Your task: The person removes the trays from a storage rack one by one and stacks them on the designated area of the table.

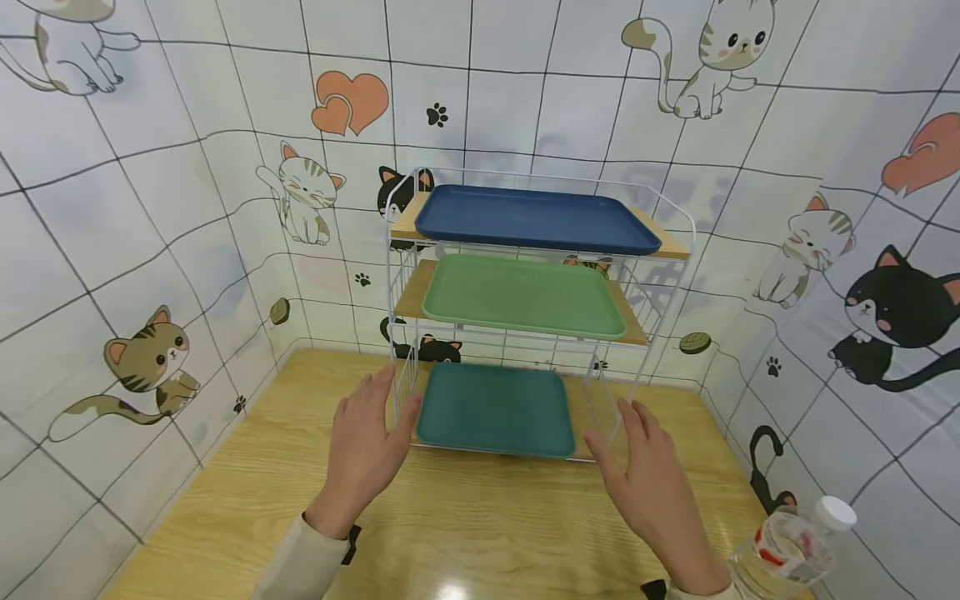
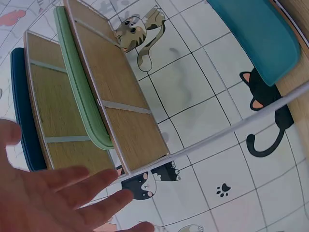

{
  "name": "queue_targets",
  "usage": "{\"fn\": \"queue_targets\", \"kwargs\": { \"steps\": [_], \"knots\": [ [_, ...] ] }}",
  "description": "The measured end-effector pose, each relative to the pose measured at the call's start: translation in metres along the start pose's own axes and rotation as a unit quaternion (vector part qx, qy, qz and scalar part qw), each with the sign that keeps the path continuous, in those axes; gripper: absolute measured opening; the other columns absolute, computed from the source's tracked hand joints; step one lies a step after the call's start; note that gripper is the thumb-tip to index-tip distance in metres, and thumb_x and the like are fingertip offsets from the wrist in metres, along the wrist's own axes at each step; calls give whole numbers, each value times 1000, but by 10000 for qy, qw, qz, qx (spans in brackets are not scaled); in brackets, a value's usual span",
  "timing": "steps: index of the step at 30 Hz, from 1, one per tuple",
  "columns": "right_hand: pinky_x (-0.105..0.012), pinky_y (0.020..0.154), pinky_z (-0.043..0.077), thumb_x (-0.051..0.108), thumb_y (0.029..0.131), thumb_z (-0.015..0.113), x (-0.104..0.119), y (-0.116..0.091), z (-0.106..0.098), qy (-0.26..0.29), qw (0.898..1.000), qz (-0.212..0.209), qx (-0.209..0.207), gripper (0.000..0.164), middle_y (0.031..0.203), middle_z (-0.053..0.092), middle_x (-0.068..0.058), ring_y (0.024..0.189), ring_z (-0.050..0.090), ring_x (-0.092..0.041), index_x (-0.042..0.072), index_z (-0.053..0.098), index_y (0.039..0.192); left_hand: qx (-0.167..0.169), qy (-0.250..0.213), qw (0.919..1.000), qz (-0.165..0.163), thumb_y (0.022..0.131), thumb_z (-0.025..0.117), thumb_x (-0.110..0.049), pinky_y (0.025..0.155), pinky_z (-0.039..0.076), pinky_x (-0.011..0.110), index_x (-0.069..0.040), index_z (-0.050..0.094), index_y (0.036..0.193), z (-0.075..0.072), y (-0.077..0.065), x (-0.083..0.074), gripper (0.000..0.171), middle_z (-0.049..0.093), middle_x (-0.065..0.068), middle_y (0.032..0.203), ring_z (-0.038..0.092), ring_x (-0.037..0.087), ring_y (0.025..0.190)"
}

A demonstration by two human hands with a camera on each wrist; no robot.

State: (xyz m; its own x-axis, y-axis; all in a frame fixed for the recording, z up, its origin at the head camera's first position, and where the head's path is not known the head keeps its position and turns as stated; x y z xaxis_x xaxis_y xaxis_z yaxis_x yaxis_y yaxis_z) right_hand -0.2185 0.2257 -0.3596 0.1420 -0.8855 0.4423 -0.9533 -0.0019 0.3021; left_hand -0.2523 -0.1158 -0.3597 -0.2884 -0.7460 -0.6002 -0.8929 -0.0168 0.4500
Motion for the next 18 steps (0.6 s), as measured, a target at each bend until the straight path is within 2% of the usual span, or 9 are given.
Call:
{"fn": "queue_targets", "kwargs": {
  "steps": [4, 7, 10, 18],
  "knots": [
    [-72, 101, 37, 56, 106, 42, 5, 8, -17, 119, 9998, -34, -160, 77, 155, 35, -33, 134, 41, -59, -1, 31, 158, -309, -801, 9962, -160, 108, 46, -44, 114, 33, 62, -4, 43, 154, -8, 9, 6, 61, 48, 20, 153, 42, 42, 143],
    [-69, 93, 44, 55, 107, 40, 8, 14, -30, 192, 9993, -10, -311, 74, 155, 37, -30, 128, 50, -54, 3, 31, 159, -417, -1211, 9911, -352, 109, 42, -45, 116, 32, 58, -5, 42, 155, -14, 15, 10, 61, 45, 16, 157, 39, 38, 147],
    [-65, 87, 49, 53, 108, 38, 13, 21, -44, 286, 9986, -29, -445, 71, 156, 38, -27, 121, 59, -49, 5, 30, 160, -544, -1510, 9861, -427, 110, 41, -44, 118, 30, 57, -5, 41, 156, -19, 20, 12, 60, 44, 13, 158, 36, 35, 149],
    [-65, 88, 50, 51, 109, 36, 26, 39, -79, 414, 9961, -250, -735, 69, 154, 39, -29, 113, 65, -49, 5, 31, 160, -854, -1994, 9749, -511, 110, 40, -44, 120, 27, 55, -7, 36, 159, -20, 35, 20, 61, 42, 10, 160, 33, 30, 152]
  ]
}}
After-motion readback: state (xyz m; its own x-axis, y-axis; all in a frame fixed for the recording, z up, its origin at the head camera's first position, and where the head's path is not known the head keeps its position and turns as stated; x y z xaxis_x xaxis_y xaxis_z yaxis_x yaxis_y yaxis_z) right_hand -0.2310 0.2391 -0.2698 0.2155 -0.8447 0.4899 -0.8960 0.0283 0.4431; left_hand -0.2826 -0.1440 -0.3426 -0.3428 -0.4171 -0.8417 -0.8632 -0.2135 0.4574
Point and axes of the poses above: each hand's wrist, its own y-axis towards the middle knuckle, its own z-axis out of the palm, x = y × z, the point moved 6 cm from there along y, towards the middle knuckle
